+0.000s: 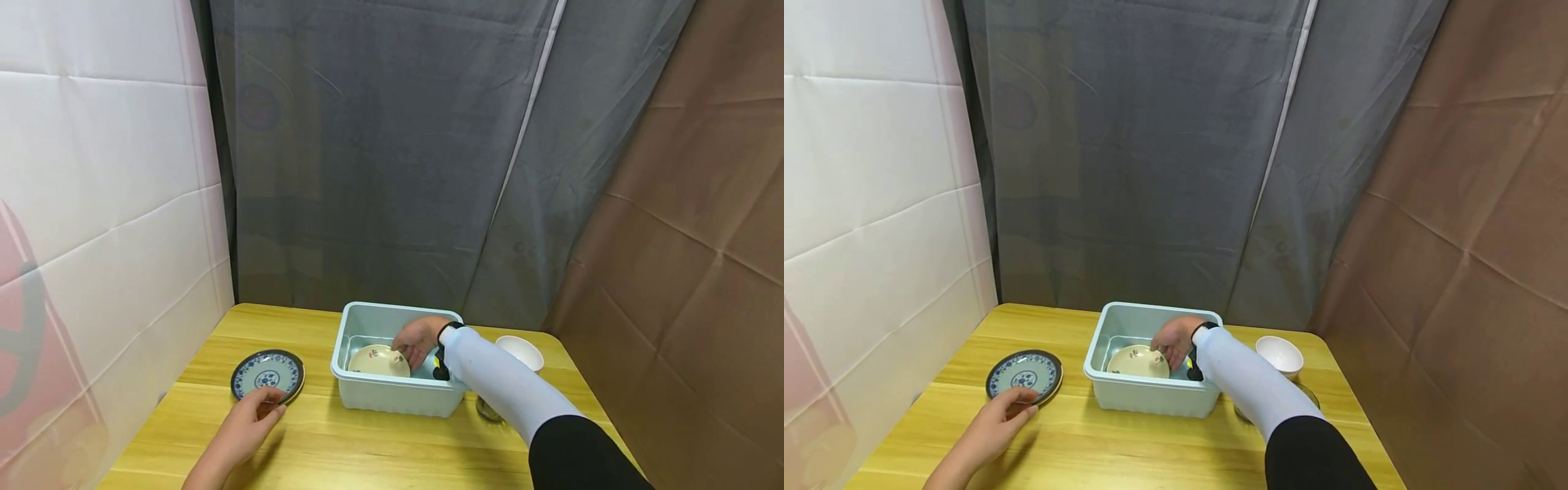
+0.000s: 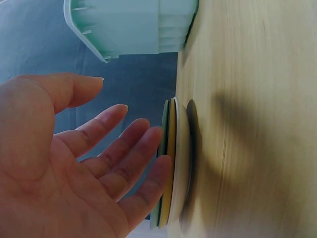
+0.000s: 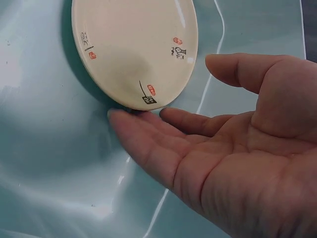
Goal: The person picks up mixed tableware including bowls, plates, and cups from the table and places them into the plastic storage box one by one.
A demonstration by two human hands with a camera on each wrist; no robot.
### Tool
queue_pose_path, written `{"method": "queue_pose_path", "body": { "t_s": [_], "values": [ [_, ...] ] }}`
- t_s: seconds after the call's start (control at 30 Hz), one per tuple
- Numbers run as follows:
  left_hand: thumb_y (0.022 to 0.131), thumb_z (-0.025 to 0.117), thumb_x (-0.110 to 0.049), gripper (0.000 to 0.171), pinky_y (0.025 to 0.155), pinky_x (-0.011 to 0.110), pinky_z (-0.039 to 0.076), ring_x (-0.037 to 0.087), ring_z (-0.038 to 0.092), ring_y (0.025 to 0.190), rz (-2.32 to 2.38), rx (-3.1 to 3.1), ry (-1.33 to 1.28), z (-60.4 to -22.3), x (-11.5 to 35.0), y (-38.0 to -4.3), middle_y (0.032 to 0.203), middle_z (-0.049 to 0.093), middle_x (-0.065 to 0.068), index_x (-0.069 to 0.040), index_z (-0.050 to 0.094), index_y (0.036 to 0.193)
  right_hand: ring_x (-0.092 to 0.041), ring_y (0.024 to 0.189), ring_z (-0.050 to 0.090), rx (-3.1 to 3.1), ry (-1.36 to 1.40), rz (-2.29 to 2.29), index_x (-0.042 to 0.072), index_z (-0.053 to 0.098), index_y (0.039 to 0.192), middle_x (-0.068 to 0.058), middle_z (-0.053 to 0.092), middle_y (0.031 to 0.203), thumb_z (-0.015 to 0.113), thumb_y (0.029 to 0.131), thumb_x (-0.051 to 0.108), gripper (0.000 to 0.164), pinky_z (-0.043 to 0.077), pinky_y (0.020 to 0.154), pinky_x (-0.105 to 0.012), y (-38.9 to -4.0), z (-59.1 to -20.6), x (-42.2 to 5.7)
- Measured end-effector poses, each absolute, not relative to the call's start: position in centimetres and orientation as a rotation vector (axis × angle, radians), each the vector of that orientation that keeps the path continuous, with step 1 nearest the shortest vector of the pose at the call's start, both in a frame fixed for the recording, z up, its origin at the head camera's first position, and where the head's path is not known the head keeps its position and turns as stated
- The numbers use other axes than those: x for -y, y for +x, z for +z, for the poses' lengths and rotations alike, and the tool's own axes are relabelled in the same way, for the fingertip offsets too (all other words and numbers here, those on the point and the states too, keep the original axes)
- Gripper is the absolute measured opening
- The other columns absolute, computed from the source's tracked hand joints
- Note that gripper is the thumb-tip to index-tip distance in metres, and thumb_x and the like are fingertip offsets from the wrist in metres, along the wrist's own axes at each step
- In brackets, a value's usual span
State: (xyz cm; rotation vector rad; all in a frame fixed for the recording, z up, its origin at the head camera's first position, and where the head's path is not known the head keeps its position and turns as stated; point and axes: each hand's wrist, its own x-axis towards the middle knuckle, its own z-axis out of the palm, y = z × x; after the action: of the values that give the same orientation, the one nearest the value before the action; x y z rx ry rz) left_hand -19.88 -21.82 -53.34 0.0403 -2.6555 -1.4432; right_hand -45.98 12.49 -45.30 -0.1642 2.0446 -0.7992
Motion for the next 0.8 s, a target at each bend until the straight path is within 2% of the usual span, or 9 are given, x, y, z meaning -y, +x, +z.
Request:
{"method": "queue_pose_path", "body": {
  "t_s": [0.17,0.3,0.5,0.63,0.8],
  "values": [
    [0.107,0.073,-0.012,0.025,0.101,0.046,0.061,0.027,0.072,0.118,-1.452,2.654,0.020,-53.1,21.6,-20.2,0.131,0.073,0.010,-0.002,0.072,0.131,-0.052,0.139,0.058,-2.116,-0.197,-0.778,-0.016,0.047,0.155,-0.040,0.059,0.143,0.063,0.109,0.027,0.065,0.051,0.115,-0.059,-45.4,-43.8,-13.3],
    [0.108,0.073,-0.011,0.026,0.102,0.049,0.060,0.029,0.071,0.119,-1.452,2.658,0.000,-52.7,21.4,-20.2,0.131,0.073,0.011,0.000,0.071,0.132,-0.050,0.147,0.053,-2.182,-0.294,-0.749,-0.010,0.053,0.155,-0.037,0.056,0.153,0.063,0.112,0.030,0.060,0.048,0.119,-0.060,-44.5,-41.5,-14.1],
    [0.108,0.073,-0.012,0.026,0.102,0.047,0.060,0.026,0.071,0.118,-1.421,2.680,-0.032,-52.3,21.1,-20.6,0.131,0.073,0.010,-0.001,0.072,0.132,-0.040,0.133,0.065,-2.402,-0.501,-0.761,-0.005,0.066,0.144,-0.027,0.067,0.142,0.063,0.113,0.028,0.046,0.055,0.112,-0.054,-41.5,-37.8,-15.5],
    [0.109,0.072,-0.014,0.027,0.104,0.050,0.059,0.026,0.070,0.119,-1.392,2.679,-0.063,-51.7,21.1,-21.2,0.131,0.073,0.009,-0.002,0.071,0.133,-0.036,0.125,0.070,-2.520,-0.630,-0.856,-0.004,0.068,0.138,-0.022,0.070,0.134,0.062,0.114,0.027,0.039,0.060,0.103,-0.049,-39.0,-35.8,-17.1],
    [0.109,0.072,-0.013,0.027,0.104,0.051,0.059,0.027,0.069,0.119,-1.357,2.672,-0.088,-51.1,21.1,-21.4,0.132,0.072,0.010,-0.003,0.072,0.133,-0.026,0.111,0.072,-2.644,-0.739,-0.887,0.003,0.070,0.137,-0.007,0.074,0.120,0.061,0.115,0.029,0.036,0.061,0.096,-0.046,-36.0,-35.3,-19.5]
  ]
}}
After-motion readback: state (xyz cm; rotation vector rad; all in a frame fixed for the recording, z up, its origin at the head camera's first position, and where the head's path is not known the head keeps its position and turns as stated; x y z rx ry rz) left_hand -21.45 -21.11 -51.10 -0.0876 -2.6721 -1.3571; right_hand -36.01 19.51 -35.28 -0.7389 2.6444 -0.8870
